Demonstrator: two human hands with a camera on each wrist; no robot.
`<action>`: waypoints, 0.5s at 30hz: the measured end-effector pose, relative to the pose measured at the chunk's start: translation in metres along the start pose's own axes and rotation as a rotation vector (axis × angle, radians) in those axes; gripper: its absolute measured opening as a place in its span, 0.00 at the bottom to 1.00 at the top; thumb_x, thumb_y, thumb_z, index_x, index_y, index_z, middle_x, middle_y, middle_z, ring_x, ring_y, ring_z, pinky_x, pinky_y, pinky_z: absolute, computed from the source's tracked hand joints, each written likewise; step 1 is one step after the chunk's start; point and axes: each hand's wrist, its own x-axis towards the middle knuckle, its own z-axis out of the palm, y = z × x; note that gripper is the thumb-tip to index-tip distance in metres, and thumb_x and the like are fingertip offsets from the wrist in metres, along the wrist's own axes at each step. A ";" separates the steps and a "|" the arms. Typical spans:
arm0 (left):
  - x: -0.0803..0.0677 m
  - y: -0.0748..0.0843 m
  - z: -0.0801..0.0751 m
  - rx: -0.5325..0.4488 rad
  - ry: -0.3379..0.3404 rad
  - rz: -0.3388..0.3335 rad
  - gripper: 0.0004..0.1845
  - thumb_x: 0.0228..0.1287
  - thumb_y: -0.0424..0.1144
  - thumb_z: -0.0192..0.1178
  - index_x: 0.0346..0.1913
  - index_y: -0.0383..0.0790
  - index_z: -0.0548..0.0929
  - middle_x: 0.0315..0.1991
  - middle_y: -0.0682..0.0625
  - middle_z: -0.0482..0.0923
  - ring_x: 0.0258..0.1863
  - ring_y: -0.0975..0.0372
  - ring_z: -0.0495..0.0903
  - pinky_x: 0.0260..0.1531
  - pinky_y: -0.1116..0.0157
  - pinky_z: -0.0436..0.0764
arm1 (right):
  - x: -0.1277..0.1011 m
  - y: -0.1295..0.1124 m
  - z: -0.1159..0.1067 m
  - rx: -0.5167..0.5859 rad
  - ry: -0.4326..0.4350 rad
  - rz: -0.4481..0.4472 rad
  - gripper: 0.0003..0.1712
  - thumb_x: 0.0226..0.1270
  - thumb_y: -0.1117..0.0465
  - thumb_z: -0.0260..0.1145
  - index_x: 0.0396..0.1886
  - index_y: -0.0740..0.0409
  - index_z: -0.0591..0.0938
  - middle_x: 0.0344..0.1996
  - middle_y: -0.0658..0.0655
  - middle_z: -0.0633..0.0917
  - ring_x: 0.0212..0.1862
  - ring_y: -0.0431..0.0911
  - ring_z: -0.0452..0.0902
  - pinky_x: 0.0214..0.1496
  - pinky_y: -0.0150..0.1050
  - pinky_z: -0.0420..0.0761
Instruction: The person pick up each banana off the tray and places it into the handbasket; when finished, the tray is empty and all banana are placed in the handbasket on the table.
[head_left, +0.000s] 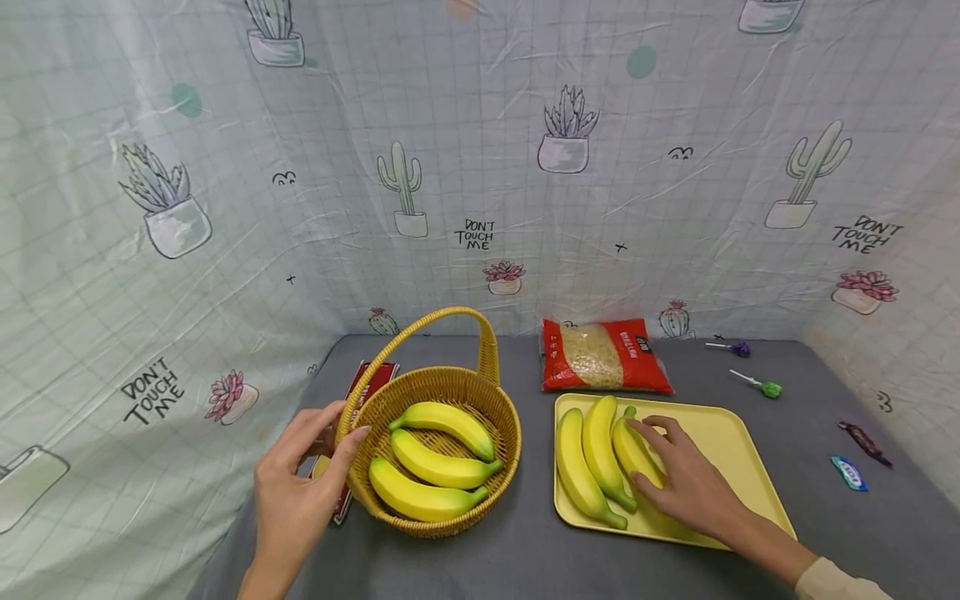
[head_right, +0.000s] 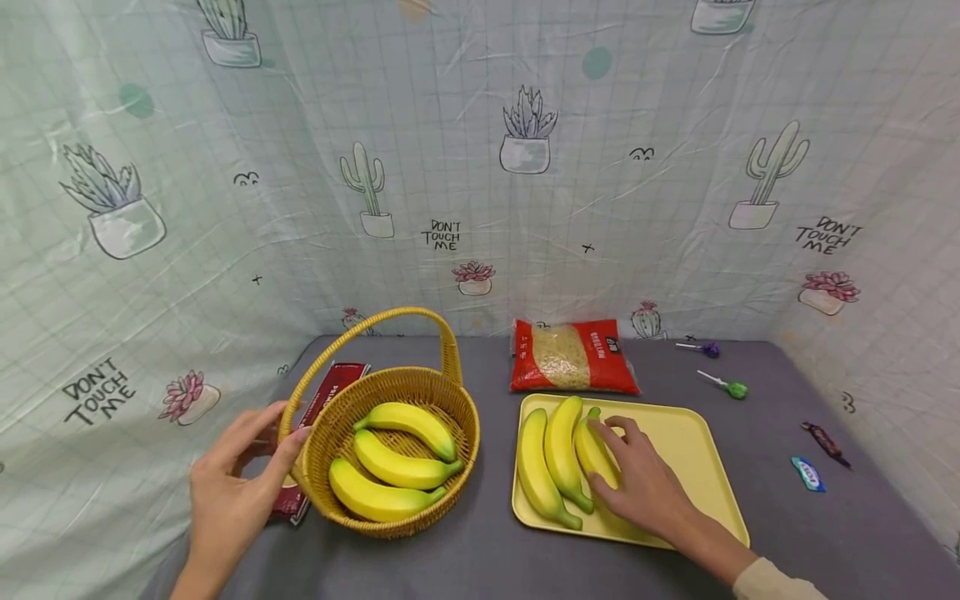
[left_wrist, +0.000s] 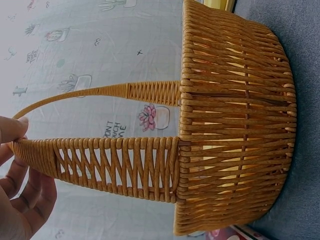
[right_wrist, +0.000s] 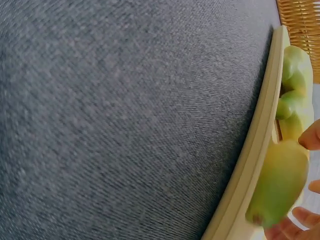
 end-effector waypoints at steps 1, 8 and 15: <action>0.000 0.000 0.000 -0.002 -0.001 0.002 0.26 0.58 0.21 0.76 0.59 0.41 0.89 0.41 0.48 0.84 0.33 0.62 0.80 0.35 0.76 0.81 | 0.000 0.000 0.001 0.000 -0.001 0.001 0.40 0.58 0.59 0.79 0.71 0.57 0.78 0.61 0.62 0.76 0.51 0.55 0.78 0.47 0.56 0.83; 0.001 0.000 0.001 -0.009 -0.008 0.003 0.26 0.58 0.20 0.76 0.60 0.40 0.89 0.40 0.49 0.83 0.32 0.62 0.80 0.35 0.76 0.81 | -0.003 0.003 0.005 0.016 -0.004 0.001 0.40 0.55 0.64 0.78 0.71 0.58 0.78 0.60 0.61 0.76 0.51 0.53 0.78 0.48 0.56 0.82; 0.001 0.002 0.000 -0.019 -0.014 -0.012 0.25 0.60 0.22 0.76 0.60 0.43 0.89 0.40 0.49 0.83 0.32 0.62 0.80 0.36 0.75 0.82 | -0.002 0.004 0.007 0.022 0.012 0.001 0.40 0.56 0.65 0.78 0.71 0.60 0.78 0.58 0.62 0.76 0.50 0.53 0.79 0.49 0.56 0.83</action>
